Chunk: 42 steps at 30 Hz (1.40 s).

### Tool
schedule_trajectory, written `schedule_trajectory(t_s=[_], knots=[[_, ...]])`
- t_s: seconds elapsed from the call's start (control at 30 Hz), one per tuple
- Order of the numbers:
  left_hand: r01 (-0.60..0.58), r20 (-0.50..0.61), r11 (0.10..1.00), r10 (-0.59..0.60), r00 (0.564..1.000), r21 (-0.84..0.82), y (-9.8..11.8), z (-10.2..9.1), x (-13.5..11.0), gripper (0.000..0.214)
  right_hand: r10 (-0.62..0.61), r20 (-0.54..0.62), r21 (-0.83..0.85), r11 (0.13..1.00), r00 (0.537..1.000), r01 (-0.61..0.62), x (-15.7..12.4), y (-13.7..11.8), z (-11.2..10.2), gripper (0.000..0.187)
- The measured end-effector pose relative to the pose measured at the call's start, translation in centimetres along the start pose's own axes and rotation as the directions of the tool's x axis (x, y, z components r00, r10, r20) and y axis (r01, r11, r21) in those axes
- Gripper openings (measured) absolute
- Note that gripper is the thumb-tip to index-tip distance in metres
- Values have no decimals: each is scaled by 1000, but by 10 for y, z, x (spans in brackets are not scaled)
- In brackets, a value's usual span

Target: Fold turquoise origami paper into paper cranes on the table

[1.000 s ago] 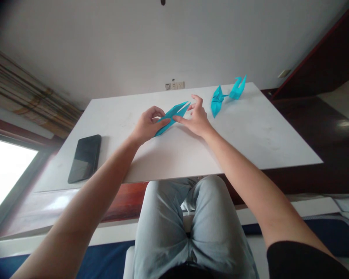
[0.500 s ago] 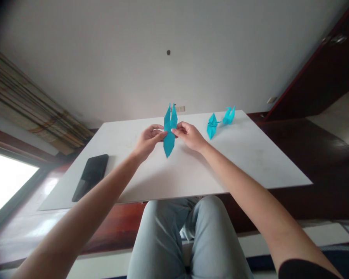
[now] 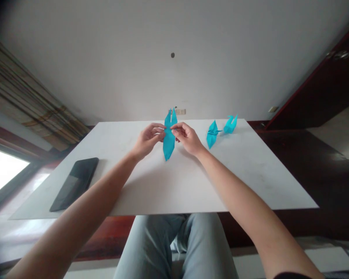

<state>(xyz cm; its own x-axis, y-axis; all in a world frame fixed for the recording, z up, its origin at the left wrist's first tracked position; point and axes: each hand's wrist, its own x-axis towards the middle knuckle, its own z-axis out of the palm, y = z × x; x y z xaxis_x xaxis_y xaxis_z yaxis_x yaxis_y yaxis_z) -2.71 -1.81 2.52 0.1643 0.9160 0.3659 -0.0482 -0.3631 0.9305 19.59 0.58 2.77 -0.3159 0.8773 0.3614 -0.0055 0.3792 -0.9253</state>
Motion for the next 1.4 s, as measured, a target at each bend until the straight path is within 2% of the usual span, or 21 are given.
schedule_trajectory(t_s=[0.1, 0.23, 0.37, 0.5, 0.63, 0.73, 0.97, 1.1, 1.2, 1.3, 1.4], knots=[[50, 41, 999, -50, 998, 19, -1, -2, 0, 32, 43, -16, 22, 999, 999, -43, 0, 6, -2, 57], [123, 56, 992, -121, 991, -25, -7, -2, -1, 38, 138, 7, 106, 985, 990, -138, 0, 13, -7, 45], [101, 40, 988, -97, 994, -115, -14, -4, -1, 46, 144, 84, 143, 978, 986, -155, -2, 15, -11, 38], [90, 16, 984, -89, 996, -153, -20, -6, -1, 60, 102, 115, 164, 979, 988, -120, -4, 18, -7, 50], [135, -49, 985, -141, 989, -104, -26, -6, -1, 60, 107, 40, 128, 985, 993, -111, -3, 25, -1, 62], [93, -65, 990, -100, 993, -105, -28, -3, -1, 60, 54, -15, 88, 995, 998, -52, -2, 27, 2, 64], [-107, -134, 988, 91, 987, -111, -27, 6, 1, 59, -79, -25, 121, 989, 997, 82, -3, 22, 6, 59], [-79, -42, 995, 77, 996, -53, -26, 6, -1, 47, -94, -27, 11, 995, 995, 94, -4, 23, 2, 50], [-60, 3, 998, 60, 998, 2, -27, 3, -2, 57, -63, -6, -14, 998, 998, 63, -5, 24, -3, 55], [-89, -45, 994, 92, 995, 67, -27, 0, -1, 51, -66, 14, -19, 998, 998, 66, -4, 23, -5, 63], [-135, -107, 976, 154, 982, 171, -25, -1, -1, 32, -102, 0, -74, 992, 995, 102, -2, 21, -5, 53]])
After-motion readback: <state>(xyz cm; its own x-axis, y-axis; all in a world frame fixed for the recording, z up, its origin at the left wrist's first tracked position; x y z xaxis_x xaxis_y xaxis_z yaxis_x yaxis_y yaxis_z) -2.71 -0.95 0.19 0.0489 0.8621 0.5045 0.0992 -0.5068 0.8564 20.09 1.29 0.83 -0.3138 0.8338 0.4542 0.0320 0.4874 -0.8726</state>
